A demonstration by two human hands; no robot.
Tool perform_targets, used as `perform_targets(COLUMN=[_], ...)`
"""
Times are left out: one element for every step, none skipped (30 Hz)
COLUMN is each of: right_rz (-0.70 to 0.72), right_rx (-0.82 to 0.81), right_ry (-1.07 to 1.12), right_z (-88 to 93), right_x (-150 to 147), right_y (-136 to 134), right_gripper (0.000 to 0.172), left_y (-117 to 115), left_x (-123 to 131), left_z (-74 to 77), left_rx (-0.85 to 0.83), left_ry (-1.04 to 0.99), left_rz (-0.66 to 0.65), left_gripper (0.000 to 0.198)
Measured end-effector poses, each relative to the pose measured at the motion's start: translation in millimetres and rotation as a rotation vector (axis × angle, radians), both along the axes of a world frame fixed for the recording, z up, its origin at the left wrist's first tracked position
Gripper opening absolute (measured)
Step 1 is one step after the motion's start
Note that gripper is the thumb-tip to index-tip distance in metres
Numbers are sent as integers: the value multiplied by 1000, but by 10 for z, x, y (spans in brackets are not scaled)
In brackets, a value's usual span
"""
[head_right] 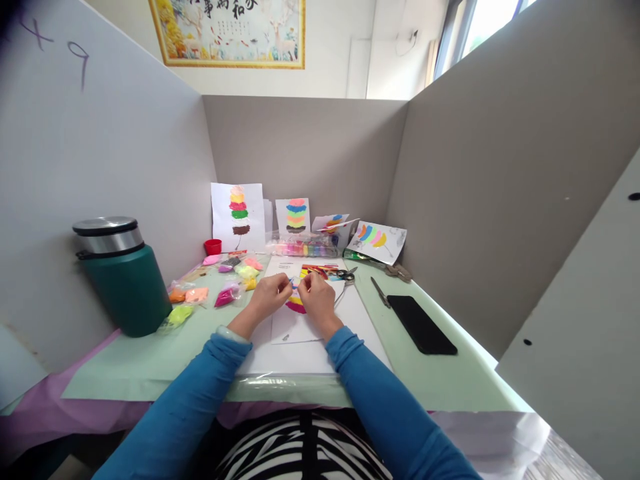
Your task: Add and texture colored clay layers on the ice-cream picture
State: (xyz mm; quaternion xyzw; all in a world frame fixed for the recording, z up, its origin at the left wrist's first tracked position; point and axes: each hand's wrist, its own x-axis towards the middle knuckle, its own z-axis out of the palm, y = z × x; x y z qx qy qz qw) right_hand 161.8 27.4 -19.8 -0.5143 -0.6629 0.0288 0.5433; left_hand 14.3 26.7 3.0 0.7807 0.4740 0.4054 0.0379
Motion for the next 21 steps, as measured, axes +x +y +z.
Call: perform_targets(right_rz=[-24, -16, 23, 84, 157, 229, 296, 356, 407, 452, 488, 516, 533, 541, 544, 545, 547, 553, 561, 572, 578], right_rx=[-3, -9, -21, -41, -70, -104, -138, -169, -193, -211, -222, -230, -240, -253, -274, -302, -334, -363, -382, -388, -375], right_ry=[20, 54, 99, 155, 218, 286, 351, 408, 456, 493, 524, 553, 585, 622, 664, 711, 758, 797, 817, 817, 800], right_z=[4, 11, 18, 27, 36, 45, 53, 61, 68, 73, 78, 81, 85, 90, 95, 102, 111, 120, 129, 137, 144], right_x=[6, 13, 19, 26, 31, 36, 37, 36, 33, 28, 22, 17, 15, 15, 18, 24, 33, 43, 53, 61, 68], right_y=[10, 18, 24, 27, 28, 27, 25, 23, 22, 21, 23, 26, 32, 38, 46, 52, 57, 59, 58, 54, 48], right_gripper=[11, 11, 11, 11, 12, 13, 13, 14, 14, 15, 15, 16, 17, 18, 19, 21, 22, 23, 24, 25, 26], left_y=[-3, -4, -1, 3, 8, 13, 18, 21, 23, 24, 24, 24, 23, 21, 18, 13, 8, 2, -4, -7, -7], left_x=[-4, -11, -21, -33, -46, -58, -69, -76, -81, -83, -82, -80, -77, -74, -72, -72, -72, -75, -79, -83, -88], left_z=[12, 25, 38, 50, 59, 65, 67, 65, 59, 52, 43, 35, 30, 28, 31, 39, 50, 65, 80, 93, 101], left_rx=[41, 90, 142, 187, 218, 227, 213, 178, 126, 64, -1, -61, -109, -145, -172, -196, -219, -243, -263, -274, -272], left_ry=[-7, -24, -47, -70, -90, -101, -101, -90, -74, -56, -39, -23, -9, 2, 6, 2, -15, -41, -70, -95, -104], left_rz=[11, 5, -20, -59, -103, -145, -180, -205, -220, -228, -231, -231, -230, -229, -229, -234, -244, -258, -268, -266, -247], left_gripper=[17, 17, 15, 11, 6, 14, 29, 44, 56, 64, 67, 67, 66, 63, 60, 56, 52, 47, 43, 40, 38])
